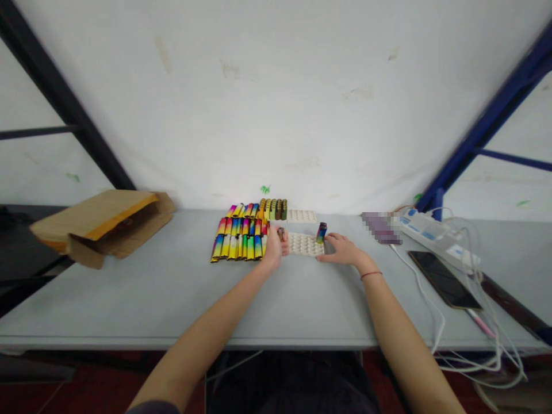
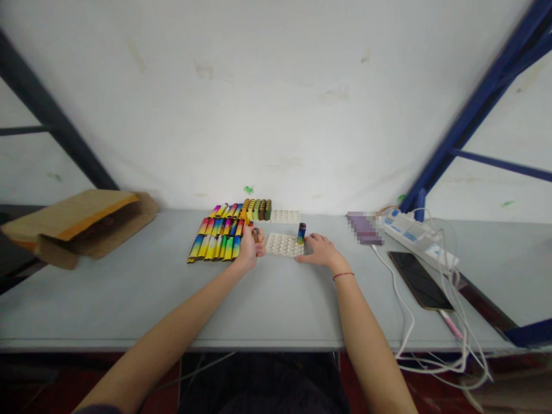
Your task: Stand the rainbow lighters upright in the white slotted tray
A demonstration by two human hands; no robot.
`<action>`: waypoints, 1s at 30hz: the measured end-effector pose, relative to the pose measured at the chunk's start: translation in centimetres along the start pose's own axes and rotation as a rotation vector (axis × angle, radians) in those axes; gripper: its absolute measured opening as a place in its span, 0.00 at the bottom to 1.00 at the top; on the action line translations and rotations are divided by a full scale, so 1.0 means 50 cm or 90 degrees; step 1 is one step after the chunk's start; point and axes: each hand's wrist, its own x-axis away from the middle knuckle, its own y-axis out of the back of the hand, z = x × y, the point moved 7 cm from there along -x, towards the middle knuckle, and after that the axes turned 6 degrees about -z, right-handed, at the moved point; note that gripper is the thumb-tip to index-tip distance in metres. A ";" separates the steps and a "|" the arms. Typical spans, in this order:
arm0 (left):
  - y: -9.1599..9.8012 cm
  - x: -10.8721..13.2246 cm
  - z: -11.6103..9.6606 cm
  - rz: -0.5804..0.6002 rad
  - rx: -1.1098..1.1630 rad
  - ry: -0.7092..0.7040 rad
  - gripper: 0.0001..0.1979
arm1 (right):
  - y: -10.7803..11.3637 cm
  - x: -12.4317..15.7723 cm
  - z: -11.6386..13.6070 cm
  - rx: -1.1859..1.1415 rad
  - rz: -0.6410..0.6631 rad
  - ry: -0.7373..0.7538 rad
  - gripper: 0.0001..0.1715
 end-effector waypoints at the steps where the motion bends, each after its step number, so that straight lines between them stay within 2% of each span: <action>1: 0.001 -0.001 0.000 -0.002 0.003 -0.002 0.26 | 0.000 0.000 0.000 -0.001 -0.001 0.000 0.41; 8: 0.009 0.003 -0.012 -0.023 0.030 -0.048 0.27 | 0.000 0.000 0.000 -0.003 -0.005 0.002 0.41; 18: 0.009 0.000 0.003 -0.026 0.011 -0.013 0.25 | -0.001 -0.001 0.000 -0.004 -0.004 -0.003 0.42; 23: -0.007 -0.005 0.015 0.020 -0.007 -0.042 0.24 | 0.000 -0.003 0.001 -0.002 -0.018 0.002 0.43; 26: -0.024 -0.008 0.019 0.048 -0.097 -0.115 0.17 | -0.003 -0.008 0.001 -0.008 -0.050 0.013 0.44; 28: -0.040 -0.005 0.009 0.076 -0.177 -0.210 0.11 | -0.005 -0.014 0.000 -0.020 -0.079 0.031 0.45; 30: -0.061 0.001 -0.009 0.117 -0.260 -0.324 0.10 | -0.010 -0.021 -0.003 -0.041 -0.107 0.051 0.46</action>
